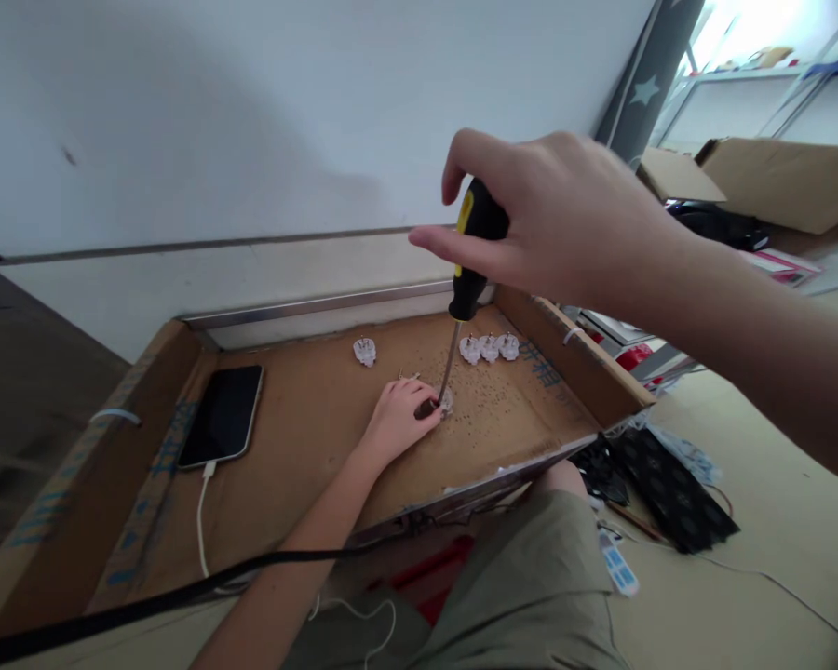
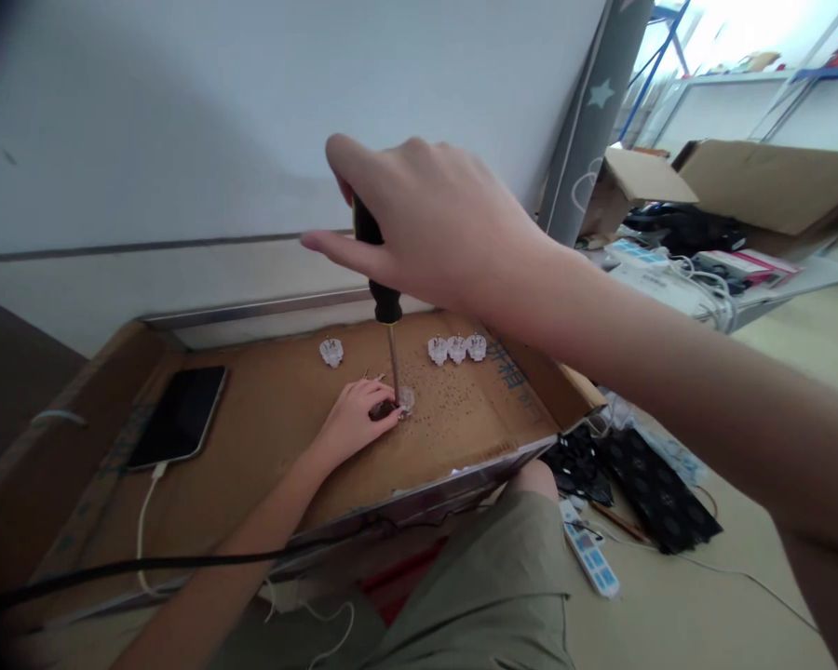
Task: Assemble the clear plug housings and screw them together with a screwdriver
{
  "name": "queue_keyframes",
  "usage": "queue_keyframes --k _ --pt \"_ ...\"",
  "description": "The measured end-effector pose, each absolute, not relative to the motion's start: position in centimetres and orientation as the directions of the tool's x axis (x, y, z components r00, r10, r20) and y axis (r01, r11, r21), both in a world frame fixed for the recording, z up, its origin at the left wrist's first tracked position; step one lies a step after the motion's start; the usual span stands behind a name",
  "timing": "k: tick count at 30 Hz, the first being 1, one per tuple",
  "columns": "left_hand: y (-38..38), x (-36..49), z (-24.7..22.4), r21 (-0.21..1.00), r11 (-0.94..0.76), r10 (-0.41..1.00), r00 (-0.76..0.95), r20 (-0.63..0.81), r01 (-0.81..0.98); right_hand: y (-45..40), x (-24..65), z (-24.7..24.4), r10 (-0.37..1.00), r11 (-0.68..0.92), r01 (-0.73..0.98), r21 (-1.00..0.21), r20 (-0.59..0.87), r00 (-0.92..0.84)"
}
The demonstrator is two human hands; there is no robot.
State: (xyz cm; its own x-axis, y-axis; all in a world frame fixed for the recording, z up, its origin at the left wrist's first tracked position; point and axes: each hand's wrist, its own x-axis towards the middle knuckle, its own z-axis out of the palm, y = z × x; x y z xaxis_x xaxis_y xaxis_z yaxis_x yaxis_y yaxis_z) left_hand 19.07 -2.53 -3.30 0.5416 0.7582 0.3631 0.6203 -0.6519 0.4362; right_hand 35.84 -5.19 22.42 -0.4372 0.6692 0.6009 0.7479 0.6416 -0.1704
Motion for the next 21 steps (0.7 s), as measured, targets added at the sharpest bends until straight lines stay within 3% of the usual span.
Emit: queue_keyframes --k 2,6,8,12,14,18,21 --pt "-2.5 19.1 -3.3 0.434 -0.651 0.759 0.543 0.359 0.623 -5.3 35.4 22.9 0.67 0.631 0.754 -0.182 0.619 -0.411" --pt "-2.5 19.1 -3.3 0.419 -0.656 0.754 0.553 0.354 0.628 -5.1 35.0 24.2 0.757 0.638 0.726 -0.257 0.385 -0.528" --pt "-2.5 19.1 -3.4 0.416 -0.659 0.752 0.554 0.357 0.627 -5.1 34.9 24.4 0.778 0.608 0.765 -0.212 0.349 -0.522" --pt "-2.5 19.0 -3.4 0.417 -0.661 0.75 0.551 0.365 0.624 -4.8 34.9 24.3 0.747 0.499 0.866 -0.031 0.521 -0.412" --pt "-2.5 19.0 -3.3 0.417 -0.66 0.751 0.551 0.364 0.625 -4.3 35.1 24.5 0.761 0.513 0.858 -0.004 0.466 -0.452" --pt "-2.5 19.1 -3.4 0.415 -0.656 0.754 0.555 0.351 0.63 -3.4 35.6 25.3 0.8 0.572 0.817 -0.068 0.263 -0.539" --pt "-2.4 19.1 -3.5 0.414 -0.66 0.751 0.558 0.352 0.627 -3.6 35.2 25.3 0.826 0.511 0.859 -0.017 0.286 -0.486"
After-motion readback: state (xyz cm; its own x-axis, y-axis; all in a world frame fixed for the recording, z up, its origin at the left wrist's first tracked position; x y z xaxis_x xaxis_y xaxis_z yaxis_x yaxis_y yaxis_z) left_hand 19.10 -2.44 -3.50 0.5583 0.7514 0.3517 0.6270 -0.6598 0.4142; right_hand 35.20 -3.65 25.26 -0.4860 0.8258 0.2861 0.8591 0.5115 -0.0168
